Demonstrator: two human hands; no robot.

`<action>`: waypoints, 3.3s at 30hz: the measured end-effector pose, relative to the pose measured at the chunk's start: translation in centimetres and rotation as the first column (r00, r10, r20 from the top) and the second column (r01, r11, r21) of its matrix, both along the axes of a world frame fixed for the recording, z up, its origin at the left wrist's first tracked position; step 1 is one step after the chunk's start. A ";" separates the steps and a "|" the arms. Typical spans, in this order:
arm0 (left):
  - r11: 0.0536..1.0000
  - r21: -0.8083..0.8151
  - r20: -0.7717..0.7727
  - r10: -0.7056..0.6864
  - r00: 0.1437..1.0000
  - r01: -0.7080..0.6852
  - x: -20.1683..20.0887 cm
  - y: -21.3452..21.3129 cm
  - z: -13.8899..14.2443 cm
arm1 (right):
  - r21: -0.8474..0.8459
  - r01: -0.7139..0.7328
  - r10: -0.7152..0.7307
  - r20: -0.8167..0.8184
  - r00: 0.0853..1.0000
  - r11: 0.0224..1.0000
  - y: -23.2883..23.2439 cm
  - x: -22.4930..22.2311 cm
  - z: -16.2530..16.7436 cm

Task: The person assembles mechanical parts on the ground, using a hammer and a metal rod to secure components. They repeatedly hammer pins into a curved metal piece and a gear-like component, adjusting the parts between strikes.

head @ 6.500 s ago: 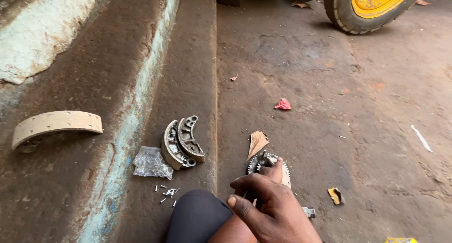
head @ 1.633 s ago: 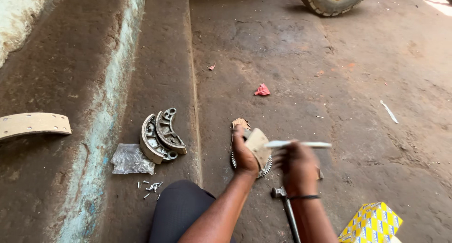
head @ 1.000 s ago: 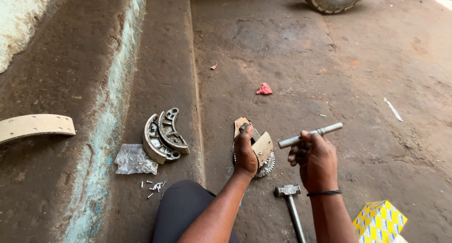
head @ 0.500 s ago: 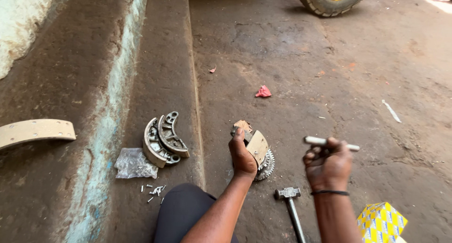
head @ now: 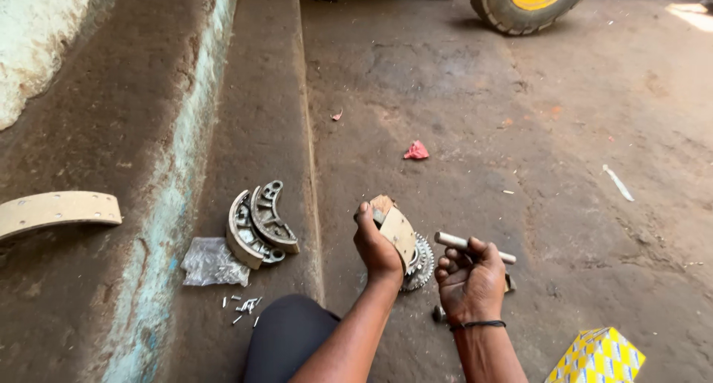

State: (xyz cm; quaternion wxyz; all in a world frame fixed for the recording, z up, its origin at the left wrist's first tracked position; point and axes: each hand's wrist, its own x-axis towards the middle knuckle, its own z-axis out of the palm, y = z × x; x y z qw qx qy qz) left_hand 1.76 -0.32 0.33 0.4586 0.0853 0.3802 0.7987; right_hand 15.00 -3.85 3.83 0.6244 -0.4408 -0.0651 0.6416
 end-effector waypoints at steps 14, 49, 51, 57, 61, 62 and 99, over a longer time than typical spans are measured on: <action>0.758 -0.297 0.430 -0.437 0.790 0.581 -0.8 -0.6 0.9 | 0.496 -0.482 -0.299 0.852 0.430 0.722 -3.7 -2.8 0.9; 0.725 -0.140 0.451 -0.560 0.695 0.675 -0.5 -1.0 0.3 | 0.452 -0.430 -0.376 0.891 0.255 0.782 -3.9 -3.2 3.1; 0.673 -0.210 0.455 -0.574 0.680 0.709 -0.5 -1.4 0.8 | 0.462 -0.445 -0.377 0.886 0.270 0.767 -3.6 -3.0 2.7; 0.745 -0.172 0.419 -0.537 0.732 0.645 -0.3 -1.4 1.1 | 0.651 -0.416 -0.577 0.757 0.306 0.635 -2.9 -2.1 6.4; 0.755 -0.074 0.486 -0.543 0.684 0.651 -0.2 -0.8 -0.5 | 0.830 -0.090 -0.659 0.499 0.563 0.551 -4.4 -1.4 9.0; 0.750 -0.048 0.496 -0.555 0.667 0.660 0.0 -0.5 -1.0 | 0.830 0.021 -0.683 0.444 0.580 0.557 -4.4 -1.7 8.8; 0.840 0.061 0.467 -0.501 0.728 0.539 1.5 -0.9 0.3 | 0.498 -0.046 -0.232 0.482 0.845 0.866 -3.2 -2.8 4.1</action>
